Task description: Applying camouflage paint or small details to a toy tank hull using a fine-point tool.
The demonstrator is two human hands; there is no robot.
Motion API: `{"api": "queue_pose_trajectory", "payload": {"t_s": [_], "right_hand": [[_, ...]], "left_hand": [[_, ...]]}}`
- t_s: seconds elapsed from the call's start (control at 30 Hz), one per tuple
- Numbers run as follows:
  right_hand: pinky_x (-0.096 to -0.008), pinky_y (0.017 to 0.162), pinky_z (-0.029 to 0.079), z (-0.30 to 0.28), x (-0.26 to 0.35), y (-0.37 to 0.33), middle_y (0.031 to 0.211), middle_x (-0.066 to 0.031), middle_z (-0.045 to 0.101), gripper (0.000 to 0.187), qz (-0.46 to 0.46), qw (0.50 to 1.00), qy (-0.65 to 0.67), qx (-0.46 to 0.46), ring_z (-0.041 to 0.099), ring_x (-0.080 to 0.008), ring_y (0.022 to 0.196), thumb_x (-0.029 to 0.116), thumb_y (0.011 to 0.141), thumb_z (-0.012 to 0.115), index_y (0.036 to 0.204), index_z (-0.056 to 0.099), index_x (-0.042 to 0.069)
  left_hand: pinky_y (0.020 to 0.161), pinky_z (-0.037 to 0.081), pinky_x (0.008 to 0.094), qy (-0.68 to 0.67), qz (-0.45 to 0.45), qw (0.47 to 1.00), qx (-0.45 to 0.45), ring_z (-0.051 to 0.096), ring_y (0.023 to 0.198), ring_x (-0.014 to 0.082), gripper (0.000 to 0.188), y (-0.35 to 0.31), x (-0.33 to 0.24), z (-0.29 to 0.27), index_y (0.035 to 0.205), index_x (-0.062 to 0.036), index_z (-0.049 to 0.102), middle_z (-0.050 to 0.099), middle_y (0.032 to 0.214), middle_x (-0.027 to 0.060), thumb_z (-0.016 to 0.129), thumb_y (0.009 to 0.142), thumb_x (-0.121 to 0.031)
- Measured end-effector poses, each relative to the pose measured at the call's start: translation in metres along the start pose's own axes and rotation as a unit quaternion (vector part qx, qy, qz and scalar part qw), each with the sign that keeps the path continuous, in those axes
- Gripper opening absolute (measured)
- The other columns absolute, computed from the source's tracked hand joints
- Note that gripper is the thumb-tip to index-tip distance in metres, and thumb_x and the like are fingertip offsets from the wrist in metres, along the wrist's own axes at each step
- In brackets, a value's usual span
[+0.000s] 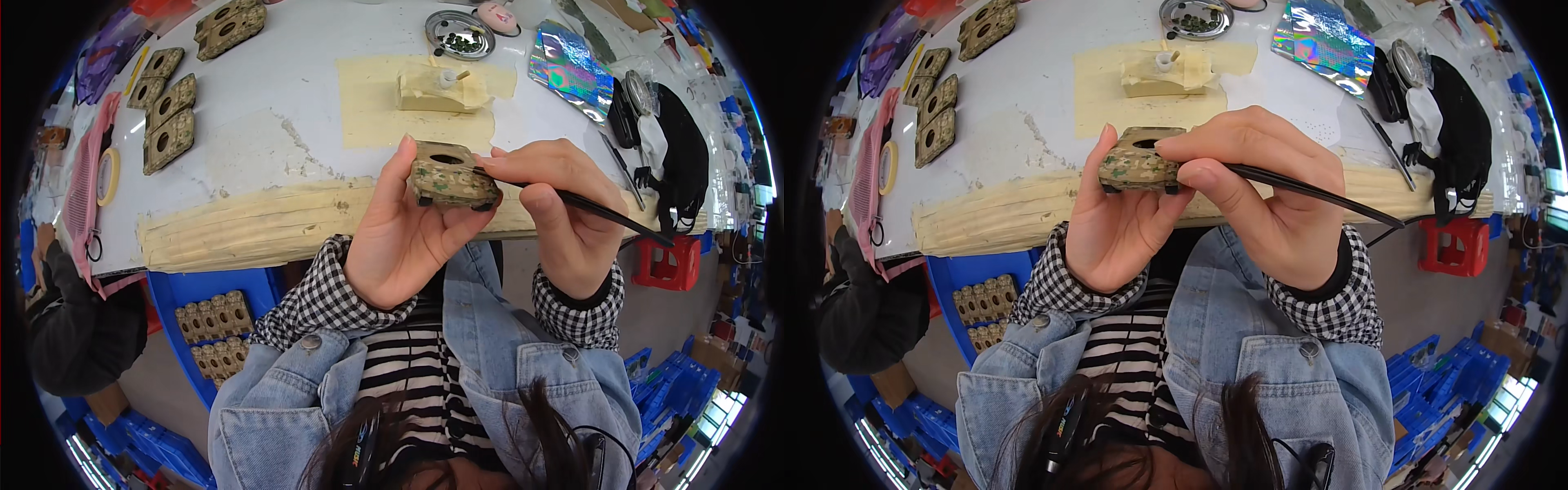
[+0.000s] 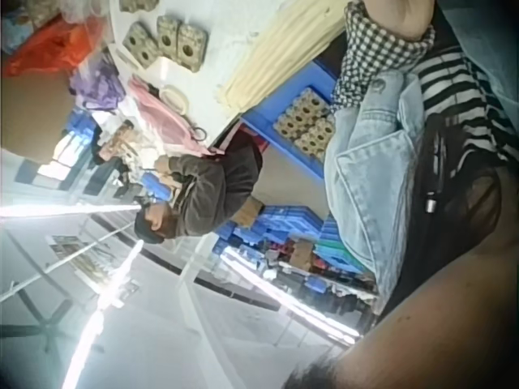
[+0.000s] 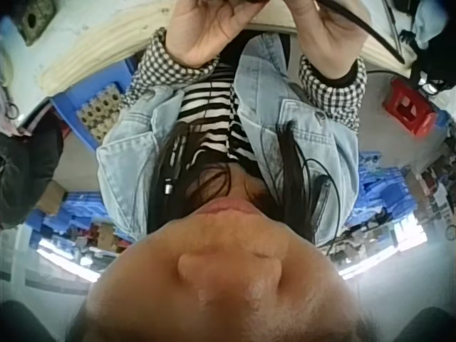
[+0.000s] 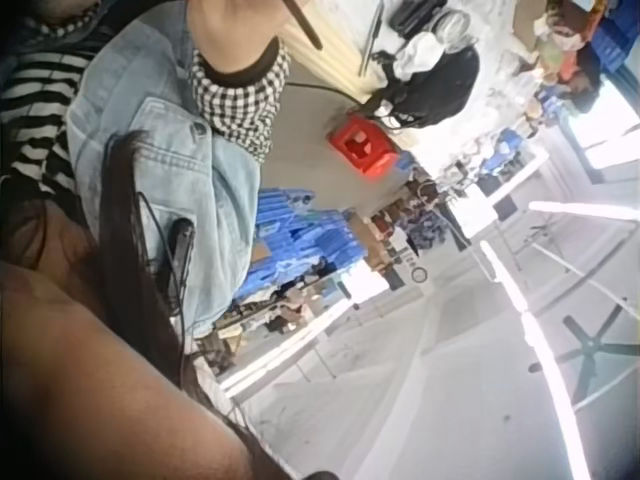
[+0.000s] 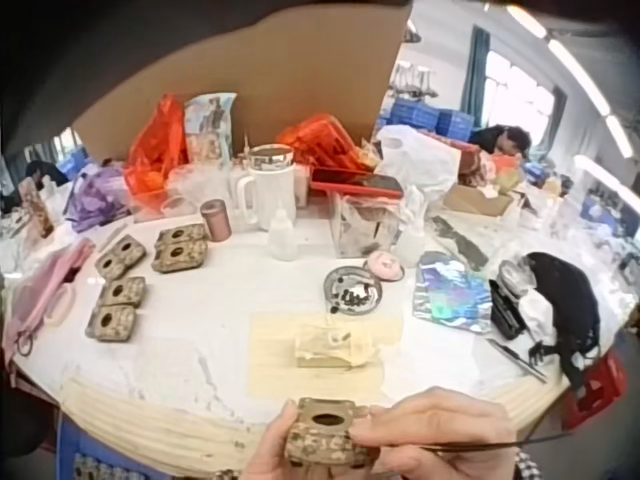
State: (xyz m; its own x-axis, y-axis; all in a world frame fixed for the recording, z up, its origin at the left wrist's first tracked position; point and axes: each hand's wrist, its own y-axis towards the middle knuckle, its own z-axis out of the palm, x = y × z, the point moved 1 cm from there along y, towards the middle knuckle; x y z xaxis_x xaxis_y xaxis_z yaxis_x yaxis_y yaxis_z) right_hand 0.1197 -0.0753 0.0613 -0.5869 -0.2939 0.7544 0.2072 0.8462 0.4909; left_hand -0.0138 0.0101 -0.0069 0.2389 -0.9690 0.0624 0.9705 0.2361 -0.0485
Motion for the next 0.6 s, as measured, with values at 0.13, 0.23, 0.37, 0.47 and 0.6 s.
{"api": "queue_pose_trajectory", "payload": {"t_s": [0.13,0.23,0.37,0.47,0.6], "right_hand": [[-0.0265,0.067,0.046,0.0007,-0.0011,0.0001,0.079,-0.0123,0.063,0.013,0.003,1.000,0.009,0.000,0.059,-0.0192,0.073,0.004,0.078,0.063,0.089,0.066,-0.003],[-0.0264,0.066,0.046,0.0012,0.0002,0.0011,0.079,-0.0123,0.063,0.012,0.003,1.000,0.007,0.003,0.059,-0.0193,0.073,0.003,0.077,0.063,0.088,0.067,-0.003],[-0.0267,0.067,0.046,0.0010,-0.0003,0.0010,0.078,-0.0124,0.063,0.012,-0.006,1.000,0.002,0.005,0.059,-0.0198,0.073,0.003,0.077,0.064,0.087,0.067,-0.003],[-0.0270,0.067,0.047,0.0013,-0.0008,0.0005,0.078,-0.0125,0.064,0.013,-0.009,1.000,0.004,0.004,0.060,-0.0202,0.074,0.002,0.076,0.064,0.088,0.067,-0.003],[-0.0271,0.067,0.047,0.0016,0.0001,0.0007,0.079,-0.0125,0.064,0.013,-0.006,1.000,0.009,0.004,0.060,-0.0203,0.074,0.001,0.076,0.064,0.088,0.067,-0.003]], "left_hand": [[0.092,0.049,0.0337,-0.001,-0.003,1.000,0.013,0.056,0.106,0.0241,0.053,0.0006,-0.0001,-0.0009,0.122,-0.0003,0.042,0.055,0.116,0.0135,0.031,0.095,-0.044],[0.092,0.049,0.0335,0.001,-0.002,1.000,0.005,0.056,0.105,0.0238,0.053,0.0003,-0.0003,-0.0009,0.122,-0.0004,0.042,0.055,0.115,0.0130,0.031,0.095,-0.044],[0.092,0.049,0.0335,0.001,0.001,1.000,0.001,0.056,0.105,0.0235,0.052,0.0005,0.0001,0.0002,0.122,-0.0005,0.042,0.055,0.115,0.0127,0.031,0.095,-0.044],[0.091,0.049,0.0336,0.001,0.003,1.000,-0.005,0.056,0.105,0.0235,0.052,0.0007,0.0004,0.0004,0.121,-0.0005,0.043,0.055,0.115,0.0126,0.031,0.095,-0.044],[0.091,0.049,0.0337,-0.001,0.001,1.000,-0.006,0.057,0.105,0.0235,0.052,0.0001,0.0004,0.0004,0.121,-0.0006,0.043,0.056,0.114,0.0125,0.031,0.095,-0.044]]}}
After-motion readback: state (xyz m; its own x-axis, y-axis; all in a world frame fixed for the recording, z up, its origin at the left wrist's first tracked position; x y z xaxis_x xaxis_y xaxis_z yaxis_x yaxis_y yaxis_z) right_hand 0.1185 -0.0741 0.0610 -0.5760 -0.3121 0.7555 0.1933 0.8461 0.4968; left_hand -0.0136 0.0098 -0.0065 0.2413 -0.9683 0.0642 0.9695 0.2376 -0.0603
